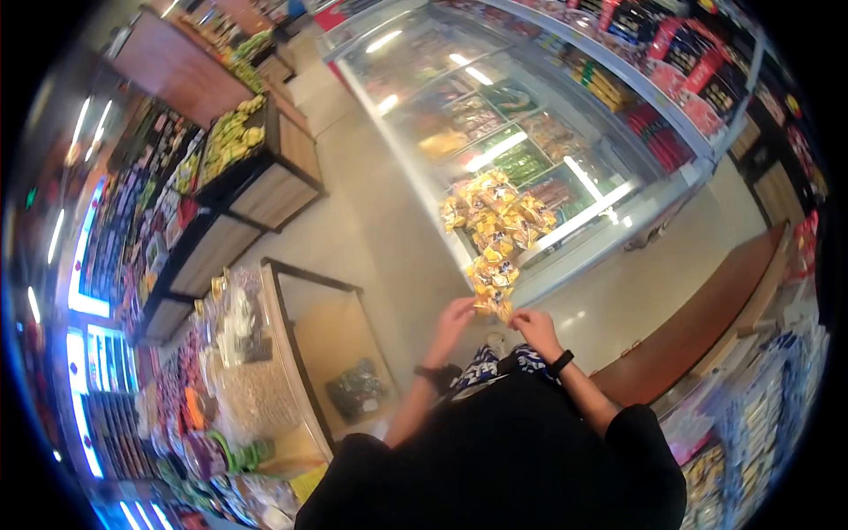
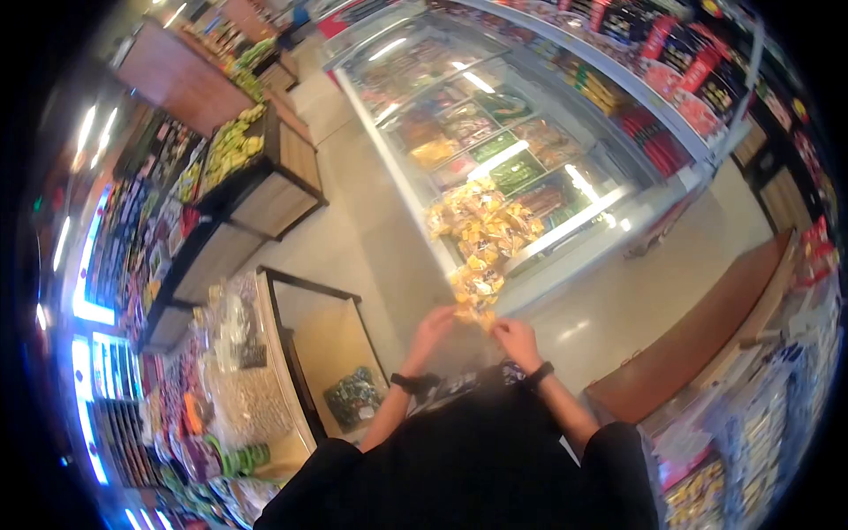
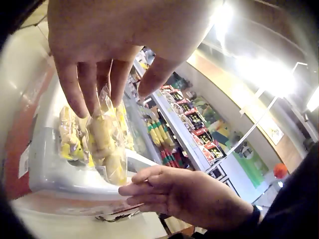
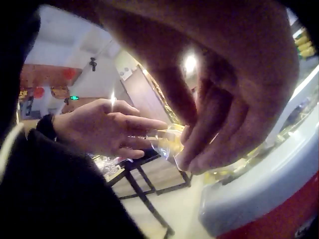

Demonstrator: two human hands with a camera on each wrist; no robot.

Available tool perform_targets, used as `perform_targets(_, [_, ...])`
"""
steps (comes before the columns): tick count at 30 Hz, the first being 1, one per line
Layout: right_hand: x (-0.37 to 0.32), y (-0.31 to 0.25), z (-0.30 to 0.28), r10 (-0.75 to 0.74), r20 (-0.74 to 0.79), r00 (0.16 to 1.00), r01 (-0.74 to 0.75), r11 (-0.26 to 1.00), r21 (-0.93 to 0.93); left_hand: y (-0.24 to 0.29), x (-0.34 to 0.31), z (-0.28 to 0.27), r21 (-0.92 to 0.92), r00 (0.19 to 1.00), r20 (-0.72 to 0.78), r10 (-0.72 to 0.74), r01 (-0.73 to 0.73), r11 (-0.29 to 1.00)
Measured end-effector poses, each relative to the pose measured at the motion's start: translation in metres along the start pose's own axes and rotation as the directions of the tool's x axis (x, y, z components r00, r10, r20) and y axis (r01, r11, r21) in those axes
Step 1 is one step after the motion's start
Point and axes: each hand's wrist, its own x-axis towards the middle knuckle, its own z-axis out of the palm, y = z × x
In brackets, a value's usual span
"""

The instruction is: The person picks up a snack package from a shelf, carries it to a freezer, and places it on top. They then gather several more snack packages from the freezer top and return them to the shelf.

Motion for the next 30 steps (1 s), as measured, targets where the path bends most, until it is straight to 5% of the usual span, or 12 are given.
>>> perform_targets(7, [0.037,-0.023,0.004,-0.036,-0.374,0.927,0.028,0.999,-0.026,0.016,0.083,-0.013,0.110,0.969,0.167,0.182,-0.202,0.973])
perform_targets(10, [0.058,-0.024,0.013,0.001,-0.505,0.863,-0.025,0.999,-0.041,0.025,0.112,-0.018,0.234,0.952,0.268,0.146,-0.212,0.949])
perform_targets(14, [0.079,-0.022,0.035,0.099,-0.604,0.791,-0.099,0.995,0.034,-0.009,0.165,-0.022,0.181,0.931,0.353,-0.093,0.030,0.983])
perform_targets(17, [0.091,-0.023,0.052,0.135,-0.700,0.702,-0.178,0.984,0.012,-0.005,0.190,-0.030,0.446,0.870,0.462,-0.169,-0.063,0.893])
perform_targets(19, [0.102,-0.020,0.073,0.191,-0.728,0.658,-0.253,0.967,0.025,-0.007,0.207,-0.049,0.495,0.790,0.608,-0.082,-0.296,0.817])
perform_targets(20, [0.108,-0.024,0.080,0.215,-0.743,0.634,-0.265,0.963,0.054,-0.007,0.221,-0.056,0.492,0.732,0.680,-0.037,-0.418,0.764])
perform_targets(23, [0.118,-0.031,0.092,0.293,-0.762,0.577,-0.292,0.946,0.143,-0.037,0.256,-0.063,0.455,0.698,0.716,0.022,-0.490,0.744])
perform_targets(27, [0.112,-0.055,0.111,0.300,-0.853,0.426,-0.298,0.937,0.181,-0.029,0.275,-0.072,0.355,0.544,0.838,0.051,-0.613,0.706])
perform_targets(30, [0.103,-0.076,0.125,0.350,-0.891,0.290,-0.338,0.908,0.247,0.002,0.283,-0.076,0.456,0.520,0.854,-0.022,-0.726,0.515])
